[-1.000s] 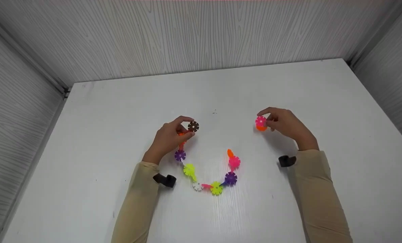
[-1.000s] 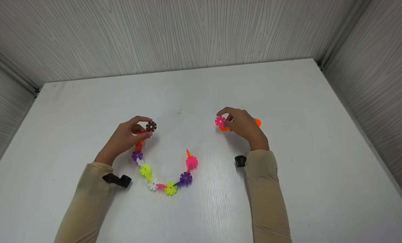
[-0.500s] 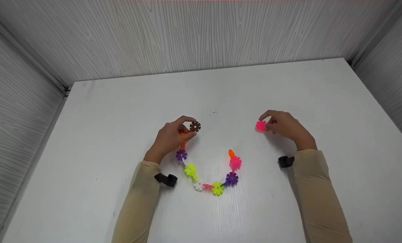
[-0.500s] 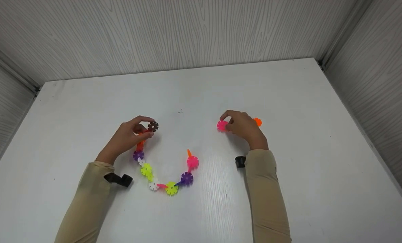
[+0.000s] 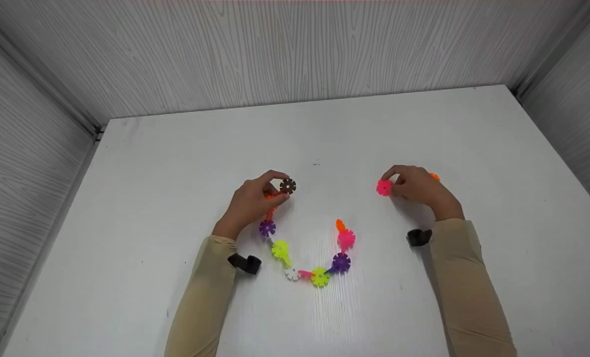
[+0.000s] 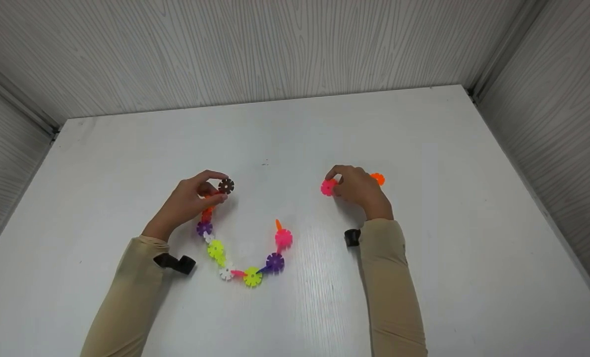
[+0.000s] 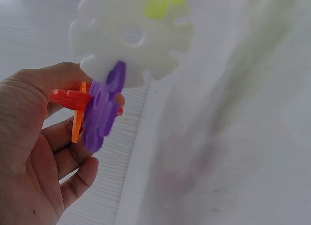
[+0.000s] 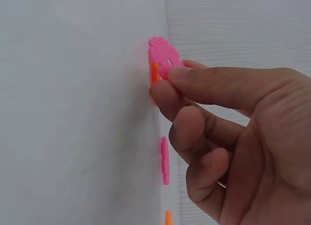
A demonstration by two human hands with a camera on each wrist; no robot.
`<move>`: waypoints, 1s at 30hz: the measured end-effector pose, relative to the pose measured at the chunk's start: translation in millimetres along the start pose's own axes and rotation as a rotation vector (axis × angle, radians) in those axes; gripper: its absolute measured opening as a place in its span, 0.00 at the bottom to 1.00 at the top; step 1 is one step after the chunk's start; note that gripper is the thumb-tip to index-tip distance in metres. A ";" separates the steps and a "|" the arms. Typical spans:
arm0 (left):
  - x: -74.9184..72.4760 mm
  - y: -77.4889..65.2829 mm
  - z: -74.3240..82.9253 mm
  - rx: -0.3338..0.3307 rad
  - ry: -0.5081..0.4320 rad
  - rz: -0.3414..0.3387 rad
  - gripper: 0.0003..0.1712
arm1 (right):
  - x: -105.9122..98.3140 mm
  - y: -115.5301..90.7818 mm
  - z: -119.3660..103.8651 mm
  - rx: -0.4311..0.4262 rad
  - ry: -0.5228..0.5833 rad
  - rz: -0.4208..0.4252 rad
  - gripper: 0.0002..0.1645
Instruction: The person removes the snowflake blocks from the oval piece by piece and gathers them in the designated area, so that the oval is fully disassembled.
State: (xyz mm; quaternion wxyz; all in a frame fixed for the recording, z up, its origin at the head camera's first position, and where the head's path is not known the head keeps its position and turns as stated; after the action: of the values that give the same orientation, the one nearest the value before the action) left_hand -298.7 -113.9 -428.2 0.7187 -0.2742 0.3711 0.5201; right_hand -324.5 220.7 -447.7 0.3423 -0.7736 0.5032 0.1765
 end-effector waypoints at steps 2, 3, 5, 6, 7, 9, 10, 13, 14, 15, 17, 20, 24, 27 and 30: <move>0.2 0.2 0.0 -0.001 0.009 0.001 0.22 | 0.0 -0.1 -0.6 -0.001 -0.018 0.007 0.20; 0.3 0.3 0.1 -0.001 0.011 0.001 0.22 | -0.1 -0.2 -0.8 0.001 -0.028 0.011 0.20; 0.5 0.1 0.6 0.000 0.014 0.001 0.22 | 0.2 -0.4 -1.3 0.004 -0.050 0.016 0.20; 0.6 0.0 0.9 0.002 0.015 0.002 0.22 | 0.5 -0.5 -1.6 0.006 -0.058 0.018 0.20; 0.7 -0.1 1.1 0.003 0.015 0.002 0.23 | 0.8 -0.6 -2.1 0.004 -0.065 0.019 0.20; 1.1 -0.2 1.3 0.005 0.016 0.001 0.23 | 1.4 -0.4 -2.4 0.002 -0.073 0.018 0.20; 1.4 -0.1 1.2 0.003 0.017 0.001 0.23 | 1.6 -0.3 -2.4 0.000 -0.074 0.018 0.21; 1.8 0.1 0.6 0.003 0.021 0.000 0.23 | 2.2 0.1 -2.0 0.002 -0.072 0.012 0.21; 1.8 0.2 0.5 0.004 0.020 0.000 0.23 | 2.4 0.3 -1.8 0.002 -0.071 0.010 0.21; 1.8 0.2 0.4 0.005 0.019 -0.001 0.23 | 2.7 0.4 -1.6 0.003 -0.069 0.008 0.21; 1.5 -0.1 0.6 0.010 0.016 -0.001 0.23 | 3.1 0.5 -1.0 0.004 -0.066 0.005 0.20; 1.1 -0.4 1.1 0.020 0.012 -0.001 0.23 | 3.0 0.3 -1.0 -0.005 -0.064 0.006 0.20; 0.9 -0.6 1.7 0.025 0.003 -0.003 0.23 | 2.7 0.4 -0.3 -0.004 -0.060 0.004 0.20; 0.9 -0.7 2.1 0.029 -0.001 -0.002 0.22 | 2.5 0.9 1.4 0.015 -0.055 -0.001 0.20; 1.1 -0.3 1.8 0.035 -0.001 -0.001 0.22 | 2.5 1.6 2.8 0.035 -0.050 -0.007 0.20</move>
State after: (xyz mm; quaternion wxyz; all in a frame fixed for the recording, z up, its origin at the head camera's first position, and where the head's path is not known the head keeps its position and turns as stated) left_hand -297.8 -112.0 -428.1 0.7239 -0.2613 0.3796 0.5134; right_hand -324.6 220.7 -451.8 0.3689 -0.7645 0.4950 0.1856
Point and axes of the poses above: each hand's wrist, its own y-axis towards the middle knuckle, its own x-axis out of the palm, z = x × y, the point moved 7 cm from there along y, towards the middle knuckle, and after that the axes turned 8 degrees about y, right-handed, at the moved point
